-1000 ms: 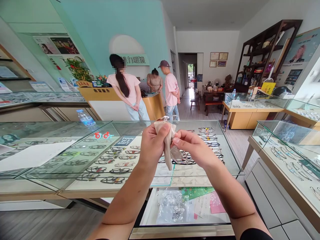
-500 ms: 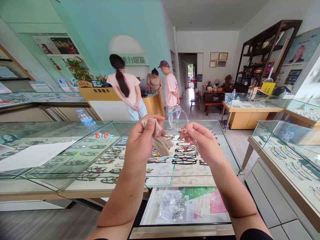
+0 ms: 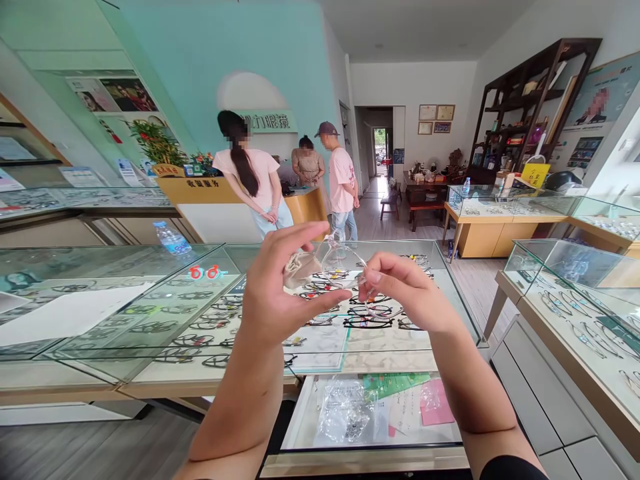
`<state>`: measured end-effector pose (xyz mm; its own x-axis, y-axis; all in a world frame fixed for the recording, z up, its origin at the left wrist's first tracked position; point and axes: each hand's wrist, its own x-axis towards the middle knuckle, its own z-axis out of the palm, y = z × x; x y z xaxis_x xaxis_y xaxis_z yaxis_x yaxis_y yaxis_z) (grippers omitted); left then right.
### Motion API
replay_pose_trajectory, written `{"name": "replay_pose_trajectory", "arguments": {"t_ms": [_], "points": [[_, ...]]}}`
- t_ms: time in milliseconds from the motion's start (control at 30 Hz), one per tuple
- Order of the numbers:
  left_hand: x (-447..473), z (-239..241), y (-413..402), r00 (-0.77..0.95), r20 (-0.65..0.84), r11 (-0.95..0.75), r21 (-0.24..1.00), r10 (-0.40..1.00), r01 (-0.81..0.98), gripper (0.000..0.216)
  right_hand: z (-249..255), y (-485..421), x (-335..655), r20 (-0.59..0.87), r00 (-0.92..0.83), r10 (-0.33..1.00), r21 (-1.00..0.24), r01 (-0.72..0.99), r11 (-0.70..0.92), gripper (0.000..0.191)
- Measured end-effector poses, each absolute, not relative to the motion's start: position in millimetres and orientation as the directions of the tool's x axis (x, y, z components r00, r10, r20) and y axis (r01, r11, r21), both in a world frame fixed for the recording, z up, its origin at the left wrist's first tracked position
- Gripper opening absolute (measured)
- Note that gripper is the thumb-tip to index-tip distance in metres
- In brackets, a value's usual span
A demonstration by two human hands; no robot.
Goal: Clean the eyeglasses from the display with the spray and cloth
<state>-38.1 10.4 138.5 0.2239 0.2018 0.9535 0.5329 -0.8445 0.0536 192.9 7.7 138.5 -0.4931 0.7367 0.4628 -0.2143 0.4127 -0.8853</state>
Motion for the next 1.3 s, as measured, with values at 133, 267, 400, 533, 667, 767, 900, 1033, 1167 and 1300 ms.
{"name": "replay_pose_trajectory", "arguments": {"t_ms": [133,267,400,533,667,767,900,1033,1167,1300], "points": [[-39.8,141.1,7.3,0.329,0.932,-0.842,-0.05,0.155,0.537,0.065,142.2,3.4,199.1,0.508,-0.479,0.716,-0.822,-0.021,0.569,0.038],[-39.8,140.8,7.6,0.384,0.916,-0.792,-0.147,0.117,0.592,0.053,147.5,-2.1,203.2,0.533,-0.47,0.703,-0.752,0.118,0.649,0.038],[-38.1,140.0,6.1,0.367,0.926,-0.789,-0.156,0.093,0.595,0.049,148.0,-6.3,205.1,0.551,-0.466,0.693,-0.727,0.14,0.672,0.039],[-36.2,140.0,2.3,0.246,0.965,-0.811,-0.068,0.095,0.581,0.054,142.9,-9.8,207.5,0.712,-0.314,0.628,-0.627,0.12,0.77,0.035],[-34.2,139.0,-1.6,-0.025,0.994,-0.809,0.1,0.105,0.579,0.055,137.4,-9.8,208.4,0.892,-0.114,0.437,-0.416,0.17,0.893,0.039],[-32.9,138.4,-3.9,-0.134,0.982,-0.803,0.187,0.134,0.566,0.052,134.7,-8.4,206.7,0.916,-0.067,0.394,-0.364,0.272,0.891,0.047],[-31.4,138.4,-6.5,-0.164,0.966,-0.792,0.257,0.199,0.553,0.051,132.6,-7.3,203.4,0.91,-0.049,0.412,-0.374,0.333,0.866,0.049],[-30.5,138.5,-7.8,-0.141,0.961,-0.796,0.276,0.238,0.539,0.049,131.7,-6.0,200.7,0.92,-0.024,0.392,-0.364,0.322,0.874,0.043],[-31.1,137.5,-6.2,-0.157,0.948,-0.803,0.318,0.276,0.504,0.052,131.1,-2.5,200.0,0.924,-0.017,0.381,-0.358,0.306,0.882,0.039],[-33.1,136.0,-4.7,-0.219,0.9,-0.789,0.437,0.378,0.432,0.058,130.9,1.8,200.2,0.937,0.018,0.35,-0.339,0.296,0.893,0.039]]}}
